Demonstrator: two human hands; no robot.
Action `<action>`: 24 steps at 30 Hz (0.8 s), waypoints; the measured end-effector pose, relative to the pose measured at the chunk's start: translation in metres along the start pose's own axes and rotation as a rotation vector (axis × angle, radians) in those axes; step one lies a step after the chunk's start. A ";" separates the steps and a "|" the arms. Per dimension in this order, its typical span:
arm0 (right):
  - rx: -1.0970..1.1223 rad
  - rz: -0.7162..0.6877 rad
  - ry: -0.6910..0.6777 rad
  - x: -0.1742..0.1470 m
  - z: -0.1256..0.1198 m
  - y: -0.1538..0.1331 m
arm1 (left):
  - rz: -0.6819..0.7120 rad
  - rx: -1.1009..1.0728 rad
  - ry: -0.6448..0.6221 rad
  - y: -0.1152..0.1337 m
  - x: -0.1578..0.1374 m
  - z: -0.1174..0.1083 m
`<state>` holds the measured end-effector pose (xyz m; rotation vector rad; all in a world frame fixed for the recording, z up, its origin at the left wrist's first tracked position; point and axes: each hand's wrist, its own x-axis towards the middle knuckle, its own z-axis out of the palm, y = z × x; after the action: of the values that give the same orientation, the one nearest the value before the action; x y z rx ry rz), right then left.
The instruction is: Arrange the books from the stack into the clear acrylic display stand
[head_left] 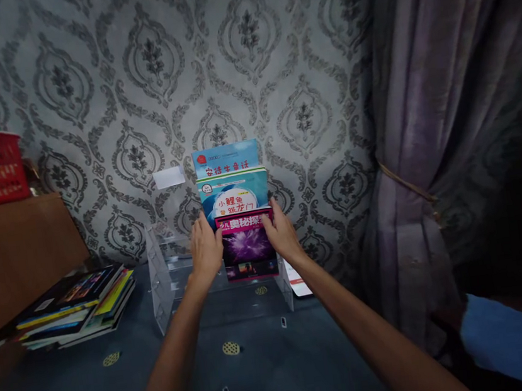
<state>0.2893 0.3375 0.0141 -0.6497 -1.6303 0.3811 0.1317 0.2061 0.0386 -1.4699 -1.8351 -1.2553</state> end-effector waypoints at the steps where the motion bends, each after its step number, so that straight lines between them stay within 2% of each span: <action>1: 0.016 0.019 -0.005 0.001 0.001 0.000 | -0.015 -0.054 0.004 -0.001 0.001 0.003; 7: 0.136 0.020 0.009 0.003 0.006 0.000 | -0.075 -0.238 0.026 -0.001 0.003 0.010; 17: 0.188 0.044 -0.014 0.013 0.004 -0.005 | -0.059 -0.237 0.003 0.005 0.012 0.003; 24: 0.159 0.041 0.035 0.012 0.008 -0.005 | -0.126 -0.304 -0.005 0.000 0.017 0.005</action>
<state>0.2800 0.3415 0.0253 -0.5668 -1.5377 0.5215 0.1270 0.2189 0.0504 -1.5290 -1.8245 -1.6532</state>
